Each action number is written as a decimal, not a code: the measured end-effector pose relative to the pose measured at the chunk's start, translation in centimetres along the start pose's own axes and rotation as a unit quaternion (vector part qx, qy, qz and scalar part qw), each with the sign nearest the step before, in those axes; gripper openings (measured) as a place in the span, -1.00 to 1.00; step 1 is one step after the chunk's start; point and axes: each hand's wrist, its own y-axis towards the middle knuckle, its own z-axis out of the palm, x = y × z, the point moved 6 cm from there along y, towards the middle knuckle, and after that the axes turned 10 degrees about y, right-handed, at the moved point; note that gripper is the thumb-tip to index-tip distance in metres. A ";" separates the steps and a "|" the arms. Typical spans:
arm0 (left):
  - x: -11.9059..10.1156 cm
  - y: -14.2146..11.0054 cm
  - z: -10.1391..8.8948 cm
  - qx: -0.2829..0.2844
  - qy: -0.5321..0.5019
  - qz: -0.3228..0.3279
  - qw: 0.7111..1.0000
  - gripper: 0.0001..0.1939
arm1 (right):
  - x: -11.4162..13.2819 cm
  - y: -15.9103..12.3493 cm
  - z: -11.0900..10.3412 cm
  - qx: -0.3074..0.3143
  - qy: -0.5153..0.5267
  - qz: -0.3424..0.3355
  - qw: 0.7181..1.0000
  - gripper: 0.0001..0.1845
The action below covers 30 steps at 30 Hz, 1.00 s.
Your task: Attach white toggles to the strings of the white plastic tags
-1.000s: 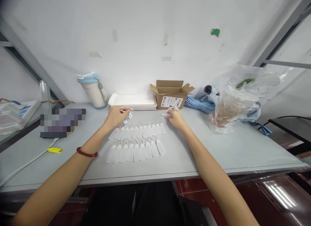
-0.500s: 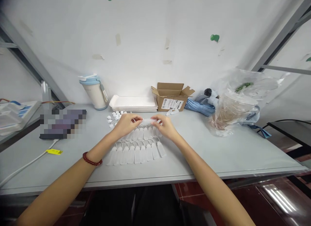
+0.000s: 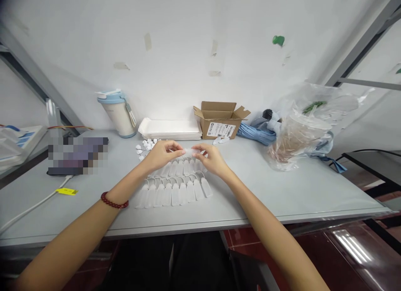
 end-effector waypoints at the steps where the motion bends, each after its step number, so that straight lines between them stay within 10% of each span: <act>1: 0.2 0.0 0.0 0.004 -0.011 -0.009 1.000 -0.74 | 0.1 -0.1 0.1 0.000 -0.003 -0.012 1.000 -0.80; 15: 1.4 -0.1 1.1 0.025 -0.180 -0.117 0.976 -0.61 | 0.7 -0.9 1.8 0.029 -0.139 -0.121 0.983 -0.55; 30: -0.2 -0.1 1.0 0.069 -0.305 -0.049 0.949 -0.46 | 0.7 -0.5 1.8 0.059 0.267 0.048 0.961 -0.62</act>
